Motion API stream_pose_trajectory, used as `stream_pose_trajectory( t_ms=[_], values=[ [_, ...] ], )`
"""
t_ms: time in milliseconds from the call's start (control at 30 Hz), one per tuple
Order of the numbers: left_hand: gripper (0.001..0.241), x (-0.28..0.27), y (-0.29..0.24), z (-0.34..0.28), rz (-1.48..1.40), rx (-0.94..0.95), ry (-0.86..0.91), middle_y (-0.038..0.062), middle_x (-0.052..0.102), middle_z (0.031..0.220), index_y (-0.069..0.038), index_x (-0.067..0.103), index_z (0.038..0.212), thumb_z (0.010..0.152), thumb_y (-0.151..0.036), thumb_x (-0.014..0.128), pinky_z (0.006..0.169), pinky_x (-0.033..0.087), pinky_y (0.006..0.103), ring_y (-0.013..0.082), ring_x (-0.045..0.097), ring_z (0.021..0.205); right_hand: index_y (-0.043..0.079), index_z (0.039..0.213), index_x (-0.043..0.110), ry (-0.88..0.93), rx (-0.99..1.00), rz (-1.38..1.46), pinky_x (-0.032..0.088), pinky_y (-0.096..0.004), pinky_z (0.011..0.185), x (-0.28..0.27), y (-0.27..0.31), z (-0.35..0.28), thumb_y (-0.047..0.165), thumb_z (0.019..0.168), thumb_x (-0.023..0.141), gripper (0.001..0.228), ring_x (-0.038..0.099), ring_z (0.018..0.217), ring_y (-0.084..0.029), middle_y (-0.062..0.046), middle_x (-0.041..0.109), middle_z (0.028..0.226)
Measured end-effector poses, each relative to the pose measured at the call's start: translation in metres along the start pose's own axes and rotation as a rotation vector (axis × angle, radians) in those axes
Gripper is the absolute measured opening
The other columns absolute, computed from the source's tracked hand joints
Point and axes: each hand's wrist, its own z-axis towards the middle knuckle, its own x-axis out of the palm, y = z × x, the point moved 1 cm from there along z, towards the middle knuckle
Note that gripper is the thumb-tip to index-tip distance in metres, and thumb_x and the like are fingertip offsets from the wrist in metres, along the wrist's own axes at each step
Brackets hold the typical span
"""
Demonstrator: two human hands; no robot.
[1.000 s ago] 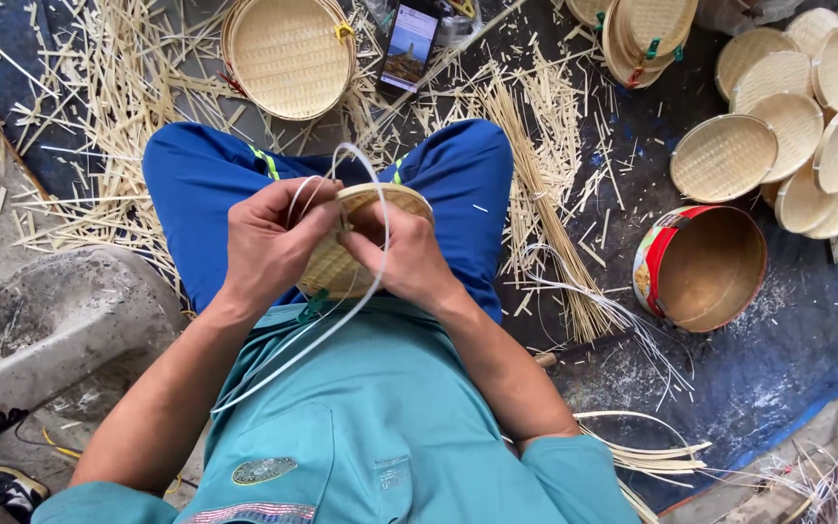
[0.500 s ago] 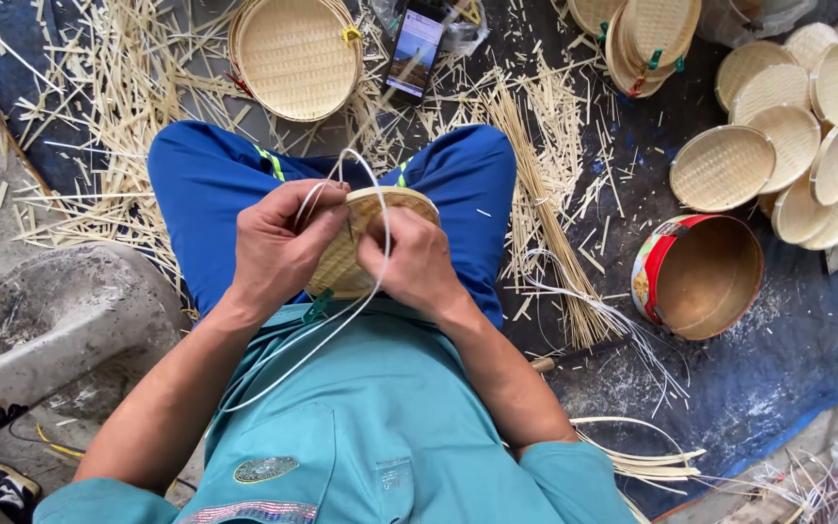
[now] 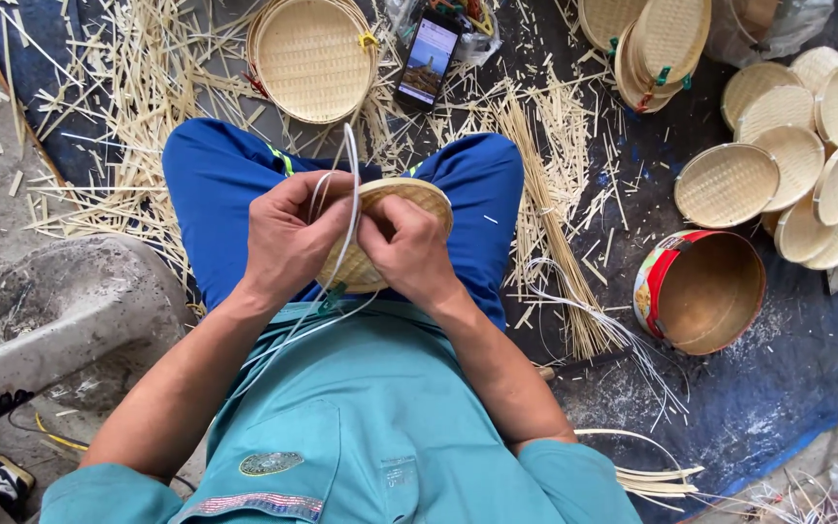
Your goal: The person weaves a white strip around the rim of a bamboo basket by hand, pulling the strip through the weave and tightening it. They repeat this process around the circumference, occasionally using a small metal tool to create gaps in the bamboo for the strip to pass through.
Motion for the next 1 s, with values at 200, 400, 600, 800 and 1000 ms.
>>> stream_pose_trajectory(
  t_ms=[200,400,600,800,1000],
  values=[
    [0.016,-0.021,-0.002,0.015,0.050,0.068,-0.119,0.003,0.076,0.098,0.000,0.076,0.111,0.096,-0.005,0.076,0.076,0.055,0.0203,0.0043,0.066,0.084,0.000,0.094,0.068,0.124,0.150,-0.002,0.054,-0.035,0.057,-0.015,0.000,-0.006,0.012,0.090,0.071,0.012,0.068,0.060,-0.021,-0.013,0.070,0.071],
    [0.016,-0.049,-0.011,0.047,0.077,0.148,-0.212,0.003,0.076,0.100,0.001,0.076,0.112,0.097,-0.006,0.077,0.080,0.056,0.0213,0.0051,0.067,0.086,0.002,0.108,0.070,0.464,-0.058,-0.041,0.056,-0.038,0.071,-0.082,0.033,-0.016,0.010,0.094,0.064,0.017,0.071,0.080,-0.029,-0.015,0.073,0.091],
    [0.014,-0.129,0.013,0.084,-0.309,0.166,-0.383,0.005,0.075,0.097,0.003,0.074,0.107,0.093,0.001,0.076,0.079,0.058,0.0251,0.0093,0.068,0.083,-0.001,0.110,0.067,0.573,-0.328,-0.009,0.060,-0.037,0.078,-0.159,0.017,-0.002,0.012,0.103,0.059,0.016,0.075,0.091,-0.028,-0.015,0.074,0.106],
    [0.011,-0.150,0.004,0.084,-0.350,0.190,-0.427,0.005,0.074,0.095,0.002,0.073,0.103,0.092,0.001,0.076,0.078,0.059,0.0257,0.0099,0.069,0.081,-0.003,0.117,0.064,0.232,-0.443,-0.077,0.062,-0.035,0.075,-0.177,-0.001,0.026,0.013,0.111,0.055,0.019,0.076,0.089,-0.027,-0.017,0.074,0.108],
    [0.010,-0.099,-0.045,0.063,0.187,0.117,-0.017,0.005,0.067,0.087,0.001,0.076,0.100,0.093,-0.006,0.080,0.070,0.051,0.0257,0.0079,0.059,0.076,-0.005,0.123,0.062,-0.210,-0.452,-0.185,0.064,-0.033,0.072,-0.207,-0.012,-0.005,0.014,0.119,0.051,0.022,0.077,0.087,-0.026,-0.019,0.073,0.111]
  ],
)
